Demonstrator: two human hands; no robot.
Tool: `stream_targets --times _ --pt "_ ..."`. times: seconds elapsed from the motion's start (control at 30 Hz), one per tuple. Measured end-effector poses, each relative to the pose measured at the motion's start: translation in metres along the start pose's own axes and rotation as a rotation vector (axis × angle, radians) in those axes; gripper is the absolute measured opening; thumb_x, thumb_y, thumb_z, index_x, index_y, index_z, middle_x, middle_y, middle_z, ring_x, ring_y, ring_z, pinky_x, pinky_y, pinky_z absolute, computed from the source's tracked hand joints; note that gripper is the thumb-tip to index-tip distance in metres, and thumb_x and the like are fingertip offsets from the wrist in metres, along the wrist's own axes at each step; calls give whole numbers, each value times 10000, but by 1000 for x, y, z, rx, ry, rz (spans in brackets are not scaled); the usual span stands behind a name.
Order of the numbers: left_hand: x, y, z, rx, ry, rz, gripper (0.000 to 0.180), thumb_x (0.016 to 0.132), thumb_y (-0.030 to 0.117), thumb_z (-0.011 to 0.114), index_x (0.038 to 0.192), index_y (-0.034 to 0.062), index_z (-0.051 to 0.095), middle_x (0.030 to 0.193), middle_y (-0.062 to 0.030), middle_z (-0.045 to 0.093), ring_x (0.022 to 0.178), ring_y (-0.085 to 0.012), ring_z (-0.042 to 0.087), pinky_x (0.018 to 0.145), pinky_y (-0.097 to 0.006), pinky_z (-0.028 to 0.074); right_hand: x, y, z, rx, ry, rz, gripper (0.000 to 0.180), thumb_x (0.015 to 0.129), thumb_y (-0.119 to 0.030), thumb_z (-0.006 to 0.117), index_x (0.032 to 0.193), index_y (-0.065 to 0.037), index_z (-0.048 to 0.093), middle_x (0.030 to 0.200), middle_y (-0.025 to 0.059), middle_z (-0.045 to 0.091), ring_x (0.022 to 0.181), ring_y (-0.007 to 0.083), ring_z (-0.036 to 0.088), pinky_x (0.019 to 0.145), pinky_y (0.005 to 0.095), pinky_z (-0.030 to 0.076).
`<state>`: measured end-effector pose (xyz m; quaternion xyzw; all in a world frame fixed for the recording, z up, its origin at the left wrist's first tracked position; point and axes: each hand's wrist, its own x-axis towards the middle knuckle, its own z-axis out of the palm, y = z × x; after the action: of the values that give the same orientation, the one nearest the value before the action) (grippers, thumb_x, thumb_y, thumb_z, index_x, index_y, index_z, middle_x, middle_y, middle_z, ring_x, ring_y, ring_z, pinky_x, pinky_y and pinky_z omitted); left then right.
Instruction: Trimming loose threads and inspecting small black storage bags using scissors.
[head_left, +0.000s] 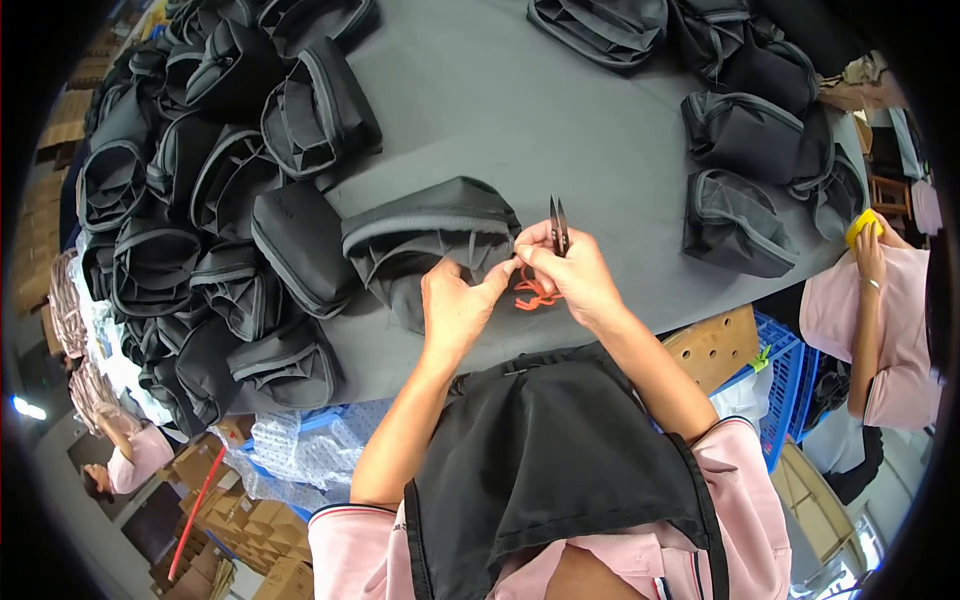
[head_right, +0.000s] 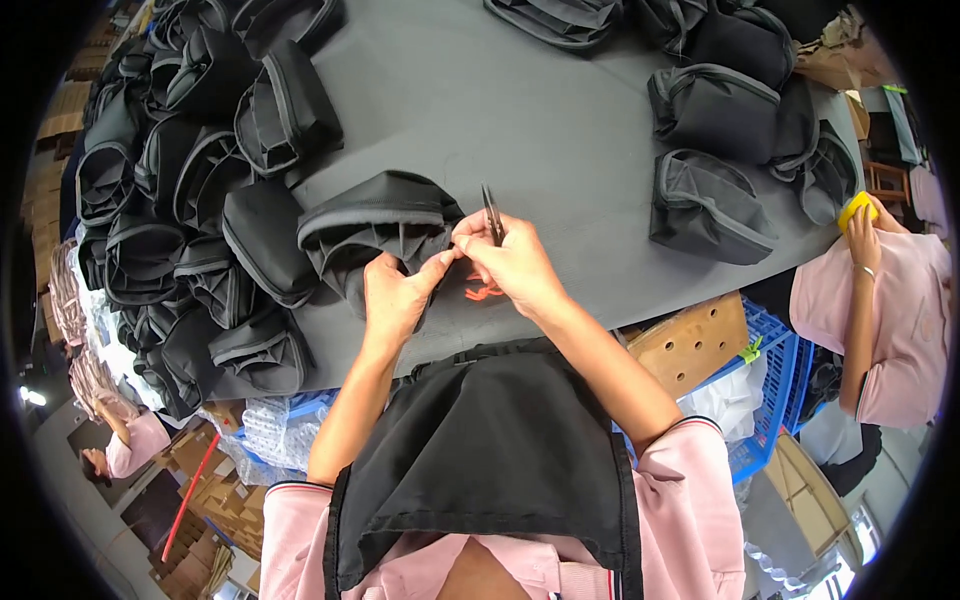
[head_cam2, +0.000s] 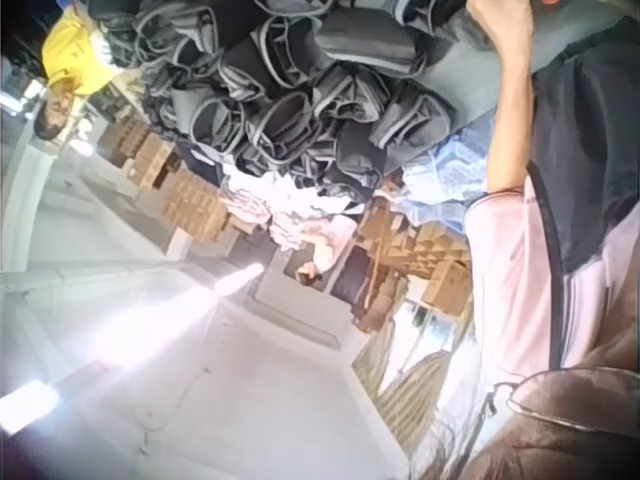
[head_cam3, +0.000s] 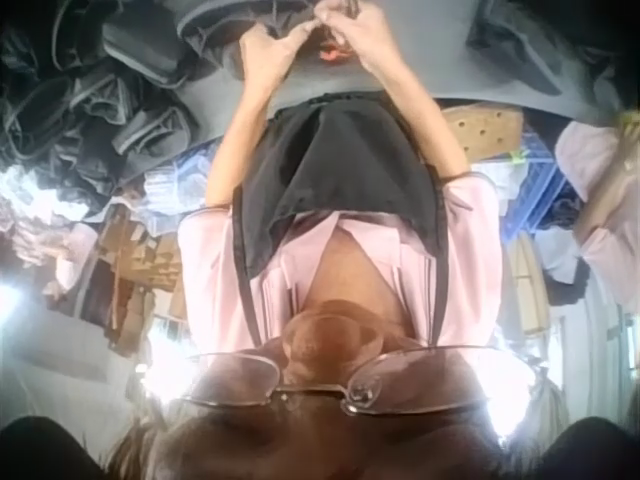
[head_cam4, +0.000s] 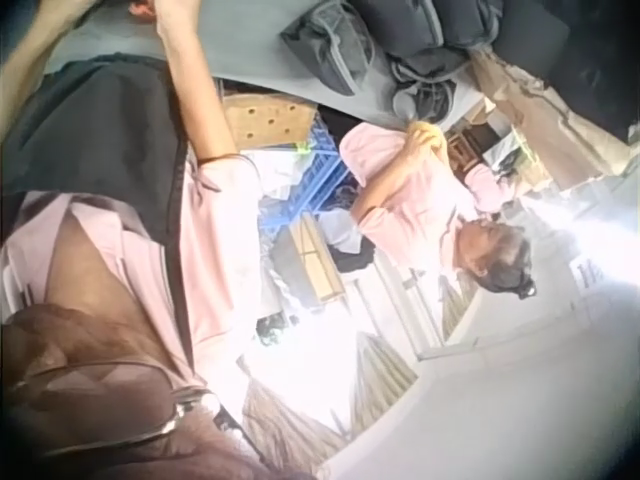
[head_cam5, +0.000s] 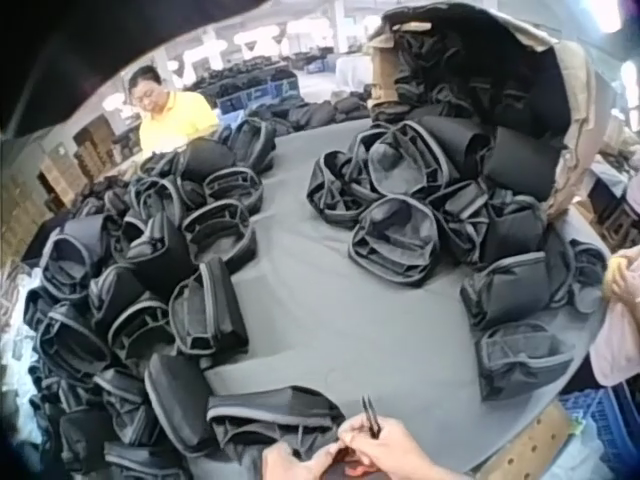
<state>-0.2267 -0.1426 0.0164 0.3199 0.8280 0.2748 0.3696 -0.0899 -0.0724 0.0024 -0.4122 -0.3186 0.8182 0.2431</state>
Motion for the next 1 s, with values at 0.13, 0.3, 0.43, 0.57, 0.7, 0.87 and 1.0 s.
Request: stream_targets --times 0.13,0.3,0.43,0.57,0.7,0.87,1.0 --pt "8 -16 11 -414 51 152 410 663 288 753 704 -80 578 606 -132 597 541 -144 514 520 -309 437 -23 -6 0 -721 183 -394 149 804 -106 595 920 -19 560 834 54 598 614 152 566 544 280 451" --pt "11 -22 7 -300 -11 49 359 668 244 736 747 -77 596 638 -121 610 575 -147 531 553 -304 439 -38 -25 9 -1123 172 -527 211 779 -136 633 958 -58 552 884 64 554 628 223 593 536 328 458" --pt "3 -2 6 -357 -22 45 336 669 223 723 785 -70 607 677 -127 629 611 -146 555 588 -298 449 -33 -31 6 -1192 178 -575 193 752 -78 651 929 -53 579 803 46 543 590 172 568 530 280 444" --pt "0 0 5 -358 -21 70 325 669 211 711 842 -51 623 745 -135 653 670 -166 600 640 -297 464 -32 -37 4 -1270 146 -573 178 754 -96 652 916 -60 589 795 40 547 595 177 581 522 295 449" --pt "-1 3 5 -271 -21 57 316 666 204 702 857 -38 630 761 -136 655 680 -179 610 653 -301 467 -31 -41 4 -1326 99 -589 165 745 -105 652 894 -62 596 796 43 550 595 211 581 521 314 446" --pt "0 -1 7 -256 -12 95 312 655 207 702 848 -28 633 752 -132 653 661 -189 610 641 -305 469 -29 -47 4 -1426 48 -647 182 716 -101 662 886 -74 602 788 43 547 589 248 564 531 336 445" --pt "0 0 7 -243 -10 114 319 650 213 705 838 -32 627 732 -132 649 648 -204 610 630 -318 469 -26 -49 0 -1480 -14 -716 203 691 -102 671 881 -83 604 778 31 547 579 241 552 536 329 443"
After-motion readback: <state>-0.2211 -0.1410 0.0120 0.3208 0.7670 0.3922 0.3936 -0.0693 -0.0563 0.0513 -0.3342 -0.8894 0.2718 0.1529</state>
